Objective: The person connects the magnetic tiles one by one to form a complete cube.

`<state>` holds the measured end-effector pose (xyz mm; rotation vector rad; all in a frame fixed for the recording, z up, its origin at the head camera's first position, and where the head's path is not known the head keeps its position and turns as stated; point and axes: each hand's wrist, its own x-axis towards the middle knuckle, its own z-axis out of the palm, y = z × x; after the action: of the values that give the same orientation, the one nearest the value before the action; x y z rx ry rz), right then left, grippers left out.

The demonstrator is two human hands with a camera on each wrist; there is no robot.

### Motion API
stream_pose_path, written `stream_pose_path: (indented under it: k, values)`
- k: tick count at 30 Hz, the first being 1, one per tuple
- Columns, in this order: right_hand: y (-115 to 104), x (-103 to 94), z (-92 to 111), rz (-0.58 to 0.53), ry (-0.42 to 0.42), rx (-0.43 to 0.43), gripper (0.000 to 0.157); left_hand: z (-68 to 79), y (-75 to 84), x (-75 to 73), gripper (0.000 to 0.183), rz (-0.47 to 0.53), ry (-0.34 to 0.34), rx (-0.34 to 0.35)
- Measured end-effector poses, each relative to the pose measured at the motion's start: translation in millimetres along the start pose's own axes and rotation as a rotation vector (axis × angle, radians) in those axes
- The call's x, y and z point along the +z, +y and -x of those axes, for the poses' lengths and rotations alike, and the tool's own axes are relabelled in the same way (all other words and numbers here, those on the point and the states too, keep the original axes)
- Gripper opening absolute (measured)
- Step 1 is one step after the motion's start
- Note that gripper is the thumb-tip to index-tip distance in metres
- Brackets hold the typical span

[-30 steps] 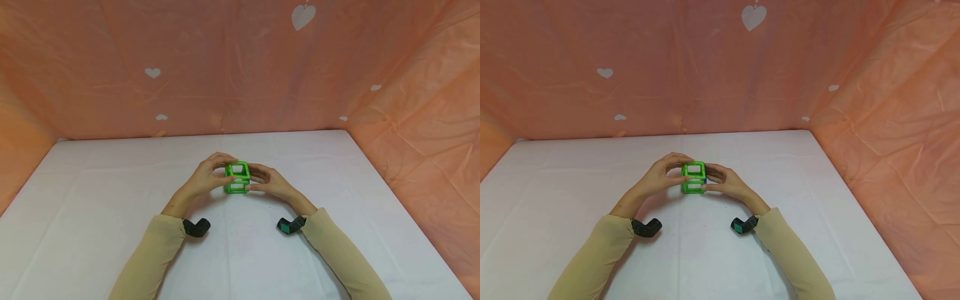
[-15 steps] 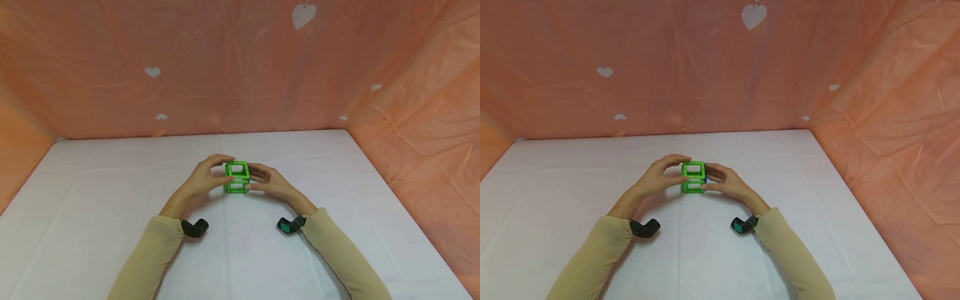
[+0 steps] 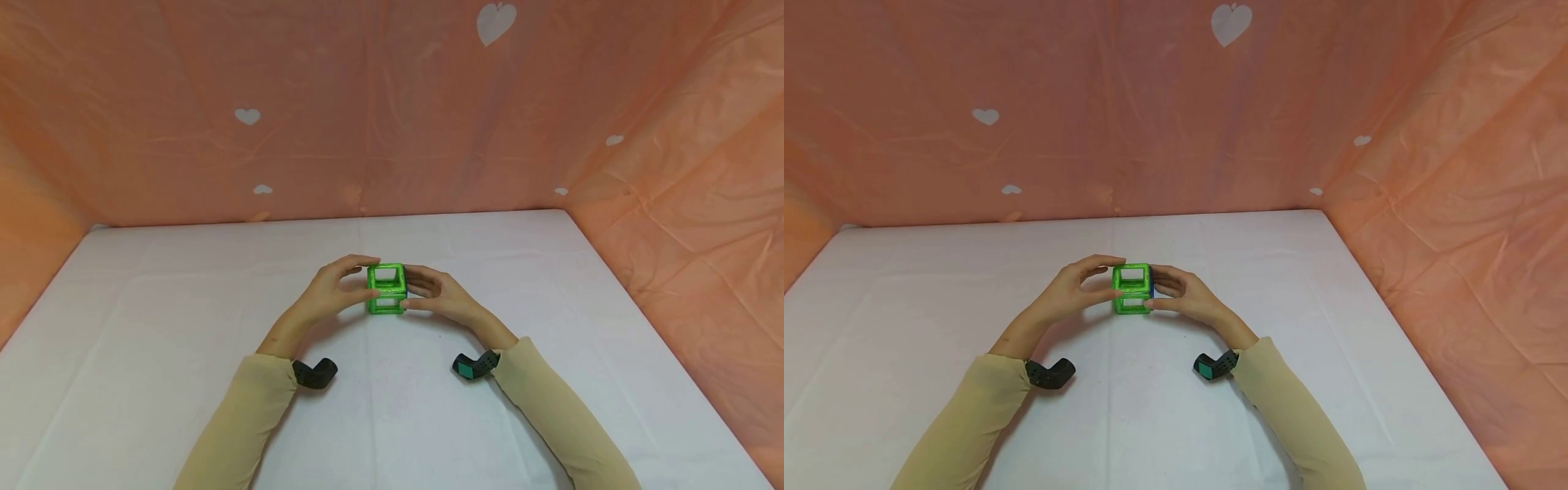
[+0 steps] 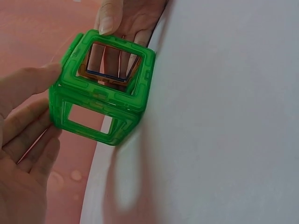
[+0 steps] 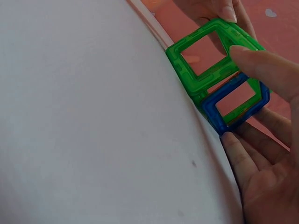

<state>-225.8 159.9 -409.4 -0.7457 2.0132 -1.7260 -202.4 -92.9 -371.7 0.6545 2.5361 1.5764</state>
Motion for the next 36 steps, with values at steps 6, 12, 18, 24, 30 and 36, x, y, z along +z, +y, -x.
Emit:
stream_pose_path:
  k: [6, 12, 18, 24, 30, 36]
  values:
    - [-1.0, 0.1, -0.3, 0.011, 0.007, 0.017, 0.068, 0.6, -0.9, -1.1, 0.053, -0.006, -0.018, -0.004]
    - [-1.5, 0.5, 0.4, 0.014, 0.006, 0.012, 0.069, 2.9, 0.4, -1.8, 0.052, -0.019, -0.023, -0.007]
    - [-0.6, -0.5, 0.6, 0.009, 0.005, 0.011, 0.069, 3.1, 0.2, -1.4, 0.054, -0.044, -0.022, -0.011]
    - [-1.1, -1.0, 1.5, 0.001, -0.001, 0.005, 0.07, 4.3, 3.6, -1.5, 0.056, -0.04, -0.032, -0.041]
    - [-0.1, -0.2, 1.2, -0.012, -0.001, 0.001, 0.071, 4.4, 3.2, -1.8, 0.059, -0.011, -0.035, -0.006]
    - [-0.2, 0.2, -0.6, -0.025, -0.004, 0.003, 0.072, 4.7, 3.9, -2.6, 0.06, 0.006, -0.036, -0.014]
